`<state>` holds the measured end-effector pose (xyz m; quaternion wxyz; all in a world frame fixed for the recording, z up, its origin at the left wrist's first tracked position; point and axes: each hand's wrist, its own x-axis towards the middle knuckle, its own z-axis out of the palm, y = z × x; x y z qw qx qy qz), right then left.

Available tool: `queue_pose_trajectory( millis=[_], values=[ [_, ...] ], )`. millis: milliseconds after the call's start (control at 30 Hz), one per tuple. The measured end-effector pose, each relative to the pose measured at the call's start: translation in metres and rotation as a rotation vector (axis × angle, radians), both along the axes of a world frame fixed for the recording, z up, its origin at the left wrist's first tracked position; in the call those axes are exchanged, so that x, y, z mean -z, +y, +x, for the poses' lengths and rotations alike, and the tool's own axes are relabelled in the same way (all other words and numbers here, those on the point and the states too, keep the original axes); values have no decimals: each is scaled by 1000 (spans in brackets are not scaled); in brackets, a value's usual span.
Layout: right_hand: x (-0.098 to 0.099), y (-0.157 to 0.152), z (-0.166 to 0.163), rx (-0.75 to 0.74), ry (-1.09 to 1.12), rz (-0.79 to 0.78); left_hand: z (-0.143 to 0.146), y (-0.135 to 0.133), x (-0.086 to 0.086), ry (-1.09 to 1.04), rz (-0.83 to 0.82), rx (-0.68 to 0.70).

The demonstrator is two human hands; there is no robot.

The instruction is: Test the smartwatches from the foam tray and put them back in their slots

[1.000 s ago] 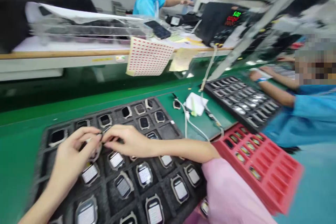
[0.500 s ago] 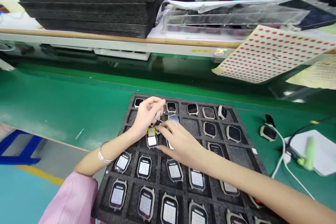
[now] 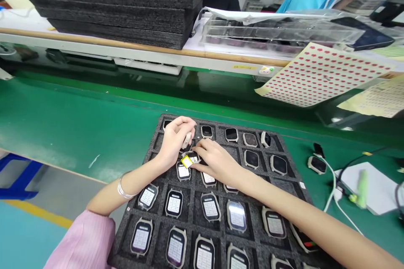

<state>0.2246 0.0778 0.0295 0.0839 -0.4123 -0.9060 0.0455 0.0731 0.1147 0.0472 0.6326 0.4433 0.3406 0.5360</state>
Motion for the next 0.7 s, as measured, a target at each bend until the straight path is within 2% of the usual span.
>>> queue_pose_trajectory(
  millis=[200, 333, 400, 500, 567, 633, 700],
  values=[
    [1, 2, 2, -30, -25, 73, 0, 2, 2, -4, -15, 8],
    [-18, 4, 21, -108, 139, 245, -2, 4, -1, 18, -16, 21],
    [-34, 2, 34, -177, 250, 299, -3, 2, 0, 65, -48, 168],
    [-56, -4, 50, -246, 312, 250, -3, -4, 6, 111, -138, 599],
    [-65, -8, 55, -304, 339, 182, -4, -9, 10, 97, -172, 805],
    [-70, -12, 57, -349, 369, 109, -6, -12, 11, 79, -179, 883],
    [-73, -14, 57, -328, 396, 44, -6, -13, 10, 52, -177, 908]
  ],
)
